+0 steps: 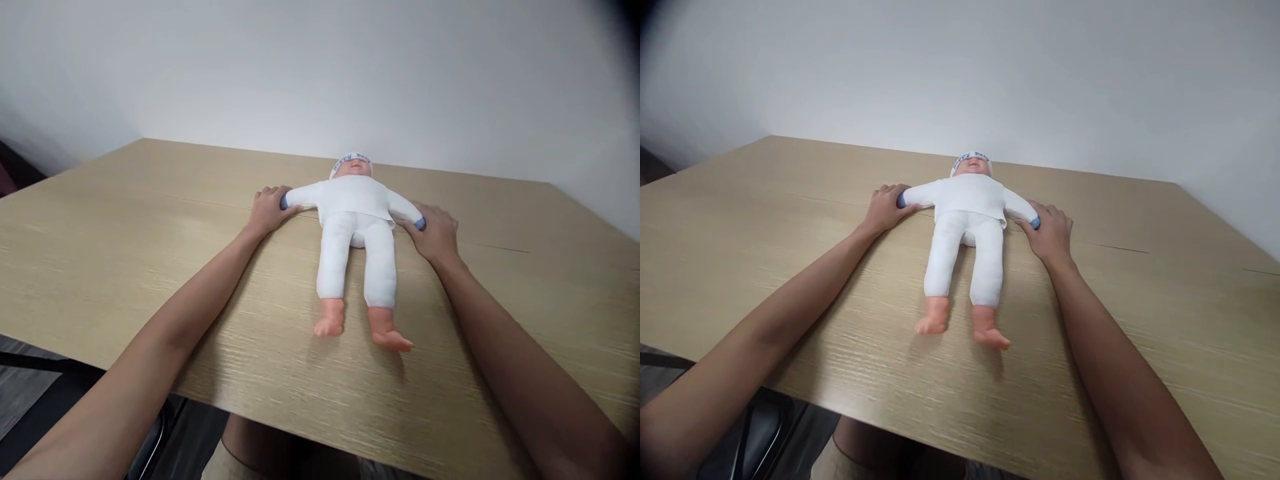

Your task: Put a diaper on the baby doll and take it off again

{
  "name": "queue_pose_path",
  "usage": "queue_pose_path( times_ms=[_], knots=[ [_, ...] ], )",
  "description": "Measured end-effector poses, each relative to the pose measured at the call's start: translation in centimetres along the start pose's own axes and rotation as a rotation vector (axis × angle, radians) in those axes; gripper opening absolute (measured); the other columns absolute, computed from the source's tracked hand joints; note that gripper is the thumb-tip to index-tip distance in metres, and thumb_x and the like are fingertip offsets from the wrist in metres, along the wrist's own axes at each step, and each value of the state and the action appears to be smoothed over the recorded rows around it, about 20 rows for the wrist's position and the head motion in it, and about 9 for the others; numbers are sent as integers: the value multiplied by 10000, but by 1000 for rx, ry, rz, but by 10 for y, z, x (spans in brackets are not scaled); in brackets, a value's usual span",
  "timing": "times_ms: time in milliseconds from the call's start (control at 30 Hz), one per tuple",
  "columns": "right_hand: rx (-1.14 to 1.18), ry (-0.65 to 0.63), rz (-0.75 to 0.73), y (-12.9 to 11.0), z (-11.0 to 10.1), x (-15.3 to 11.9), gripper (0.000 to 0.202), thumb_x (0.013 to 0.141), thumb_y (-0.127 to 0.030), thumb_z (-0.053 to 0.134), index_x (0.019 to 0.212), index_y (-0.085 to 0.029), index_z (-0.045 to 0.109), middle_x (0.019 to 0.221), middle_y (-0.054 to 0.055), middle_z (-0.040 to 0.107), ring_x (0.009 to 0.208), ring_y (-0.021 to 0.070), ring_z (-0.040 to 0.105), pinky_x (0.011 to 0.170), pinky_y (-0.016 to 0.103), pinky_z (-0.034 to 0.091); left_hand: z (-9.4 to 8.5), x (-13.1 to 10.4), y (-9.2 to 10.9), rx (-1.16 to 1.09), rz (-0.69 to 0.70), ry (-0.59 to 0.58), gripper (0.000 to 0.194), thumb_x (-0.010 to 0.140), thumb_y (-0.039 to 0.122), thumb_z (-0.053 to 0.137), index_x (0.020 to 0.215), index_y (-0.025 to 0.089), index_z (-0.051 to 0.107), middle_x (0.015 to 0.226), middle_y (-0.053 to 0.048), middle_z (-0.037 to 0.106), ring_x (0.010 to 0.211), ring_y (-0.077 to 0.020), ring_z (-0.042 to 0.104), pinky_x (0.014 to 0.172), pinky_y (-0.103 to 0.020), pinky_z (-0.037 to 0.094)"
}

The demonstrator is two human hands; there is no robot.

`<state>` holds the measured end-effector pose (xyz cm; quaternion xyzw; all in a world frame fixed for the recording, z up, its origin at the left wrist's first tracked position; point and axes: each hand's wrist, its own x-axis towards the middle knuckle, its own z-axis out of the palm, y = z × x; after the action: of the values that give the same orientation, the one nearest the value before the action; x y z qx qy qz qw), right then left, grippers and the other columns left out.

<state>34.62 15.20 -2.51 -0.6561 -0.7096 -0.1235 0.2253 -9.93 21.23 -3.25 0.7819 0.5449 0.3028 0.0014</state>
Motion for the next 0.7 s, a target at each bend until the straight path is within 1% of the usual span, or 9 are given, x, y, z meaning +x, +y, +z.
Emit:
queue_pose_path(
  times_ms=[100,200,267,367,433,533,600,667,700],
  knots=[
    [12,-3,20,2,5,8,626,1044,-591,511,1563,-248,581,1316,184,702,1178,387,592,988,500,431,2,4,-1,8,-23,-18,704,962,760,586,1454,258,633,1282,-166,742,1209,-406,554,1074,-521,379],
    [31,-2,29,0,5,5,692,1007,-583,541,1594,-216,546,1363,205,680,1192,388,579,1003,514,445,1,-2,3,23,-62,-28,703,976,685,607,1535,260,584,1356,-182,708,1273,-428,531,1093,-546,370],
    [34,13,43,-3,3,-4,780,980,-579,569,1639,-171,477,1418,235,643,1232,401,556,1023,527,444,-2,-12,9,33,-98,-7,723,990,623,607,1599,244,519,1477,-198,636,1347,-436,493,1120,-555,354],
    [40,39,63,-14,-4,-24,878,941,-535,649,1672,-123,392,1500,269,572,1310,420,515,1068,550,428,-7,-35,28,30,-138,50,784,978,522,656,1651,191,428,1609,-225,507,1441,-440,419,1161,-553,330],
    [66,56,64,-25,-12,-42,854,939,-472,686,1654,-104,398,1510,271,560,1344,403,497,1105,546,402,-12,-54,46,-1,-138,93,730,978,454,668,1617,174,450,1609,-224,499,1448,-424,416,1166,-538,335],
    [131,98,85,-45,-33,-70,737,999,-420,644,1585,-22,441,1523,278,556,1388,346,480,1165,522,340,-28,-82,80,-119,-96,215,459,1036,372,596,1461,200,559,1489,-174,601,1367,-361,499,1147,-507,371],
    [190,137,142,-61,-54,-92,696,1012,-411,648,1523,31,480,1504,290,575,1389,321,499,1182,520,330,-46,-104,110,-241,-38,333,312,1072,339,553,1355,212,583,1376,-139,665,1287,-313,563,1133,-482,396],
    [296,202,180,-80,-82,-123,660,1005,-378,689,1492,30,510,1451,285,624,1337,294,563,1148,495,398,-70,-135,146,-369,22,444,232,1088,328,543,1292,221,579,1295,-114,701,1212,-274,608,1098,-452,433],
    [359,257,177,-90,-98,-144,617,1009,-344,697,1487,7,525,1423,273,650,1297,277,600,1109,464,448,-82,-156,166,-427,40,488,209,1092,328,547,1272,229,579,1265,-105,711,1168,-258,625,1059,-435,457]
  ],
)
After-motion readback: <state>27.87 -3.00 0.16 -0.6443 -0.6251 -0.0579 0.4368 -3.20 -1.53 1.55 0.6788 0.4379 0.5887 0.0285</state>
